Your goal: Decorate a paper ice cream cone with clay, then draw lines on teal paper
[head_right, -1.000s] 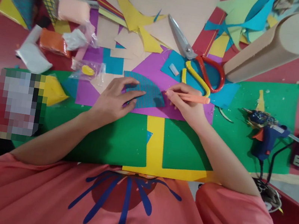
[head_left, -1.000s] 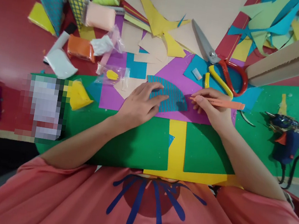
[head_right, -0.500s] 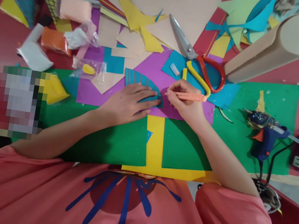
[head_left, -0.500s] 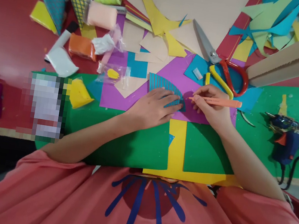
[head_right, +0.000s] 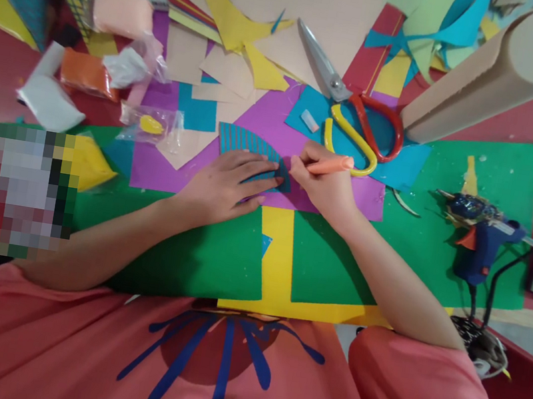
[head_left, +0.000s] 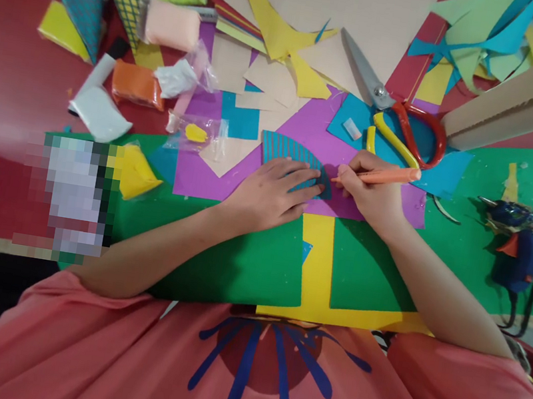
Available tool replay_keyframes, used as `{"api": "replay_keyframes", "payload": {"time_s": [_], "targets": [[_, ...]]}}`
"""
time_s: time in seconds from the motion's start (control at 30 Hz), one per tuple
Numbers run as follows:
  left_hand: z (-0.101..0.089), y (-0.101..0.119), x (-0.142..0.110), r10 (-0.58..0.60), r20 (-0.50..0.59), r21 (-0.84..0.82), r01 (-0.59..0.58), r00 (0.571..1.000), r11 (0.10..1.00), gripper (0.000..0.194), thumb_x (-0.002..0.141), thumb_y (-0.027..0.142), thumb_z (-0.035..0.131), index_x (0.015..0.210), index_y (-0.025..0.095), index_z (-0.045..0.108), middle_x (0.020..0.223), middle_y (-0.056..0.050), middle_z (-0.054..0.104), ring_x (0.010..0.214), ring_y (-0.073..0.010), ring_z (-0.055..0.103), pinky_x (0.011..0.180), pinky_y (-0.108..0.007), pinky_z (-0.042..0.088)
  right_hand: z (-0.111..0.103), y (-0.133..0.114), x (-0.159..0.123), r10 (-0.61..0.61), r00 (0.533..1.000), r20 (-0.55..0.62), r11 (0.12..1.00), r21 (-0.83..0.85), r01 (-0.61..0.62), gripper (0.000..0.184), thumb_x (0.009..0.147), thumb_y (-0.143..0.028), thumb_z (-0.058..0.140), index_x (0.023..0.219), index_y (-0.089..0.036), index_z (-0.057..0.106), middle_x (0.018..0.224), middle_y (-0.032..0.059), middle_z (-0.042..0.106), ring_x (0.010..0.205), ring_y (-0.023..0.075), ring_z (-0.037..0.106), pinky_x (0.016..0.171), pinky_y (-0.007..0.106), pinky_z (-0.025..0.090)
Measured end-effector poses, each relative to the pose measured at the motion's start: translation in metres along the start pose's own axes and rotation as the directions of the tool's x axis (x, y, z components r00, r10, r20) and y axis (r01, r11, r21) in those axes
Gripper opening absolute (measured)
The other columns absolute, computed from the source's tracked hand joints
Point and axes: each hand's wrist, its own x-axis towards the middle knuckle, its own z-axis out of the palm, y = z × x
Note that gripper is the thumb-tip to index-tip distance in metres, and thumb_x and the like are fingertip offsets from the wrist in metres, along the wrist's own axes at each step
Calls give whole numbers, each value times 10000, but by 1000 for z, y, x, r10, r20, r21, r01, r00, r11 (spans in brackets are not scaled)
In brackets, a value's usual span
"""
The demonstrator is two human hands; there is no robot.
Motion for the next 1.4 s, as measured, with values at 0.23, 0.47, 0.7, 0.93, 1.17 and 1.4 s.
{"api": "replay_keyframes", "payload": {"time_s": [0.23,0.47,0.7,0.93,1.17,1.4], "targets": [[2,0,0,-8,-5,3,8,1000,1000,332,974,250,471,1271,198,610,1330,-121,622,1260,-283,562,1045,-489,471,0,1,1,-36,999,-15,999,-28,36,341,823,-160,607,560,-214,397,540,-43,490,516,94,441,519,266,341],[3,-1,-1,16,-30,36,-15,999,999,324,972,247,479,1260,189,616,1312,-121,634,1243,-279,577,1028,-477,488,0,0,1,-12,1000,21,1000,-6,12,356,792,-82,577,532,-209,370,524,-50,440,509,88,411,525,261,333],[2,0,0,-11,-27,2,11,1000,1000,319,972,247,476,1251,205,626,1308,-117,637,1246,-279,576,1035,-490,481,-1,1,0,-8,1000,5,1000,22,8,335,828,-270,616,560,-220,422,556,-23,509,540,114,459,527,278,359],[0,1,0,-31,11,-25,32,999,999,330,974,245,474,1270,203,614,1345,-125,615,1277,-281,553,1062,-497,457,-1,1,0,-24,999,39,1000,1,24,355,802,-216,613,534,-215,380,533,-35,431,520,98,381,507,270,314],[0,2,0,-20,-4,0,20,1000,1000,325,980,254,465,1259,185,618,1340,-123,620,1278,-278,554,1066,-482,460,0,0,0,-47,996,77,999,-5,48,353,737,-77,579,506,-215,351,480,-58,391,481,84,345,500,266,296],[0,2,0,-12,-14,8,12,1000,1000,324,978,256,468,1251,180,626,1335,-126,625,1265,-284,566,1052,-487,474,-1,0,-1,-53,993,105,999,10,53,294,691,-90,564,486,-206,388,479,-52,436,473,75,352,476,265,276]]}}
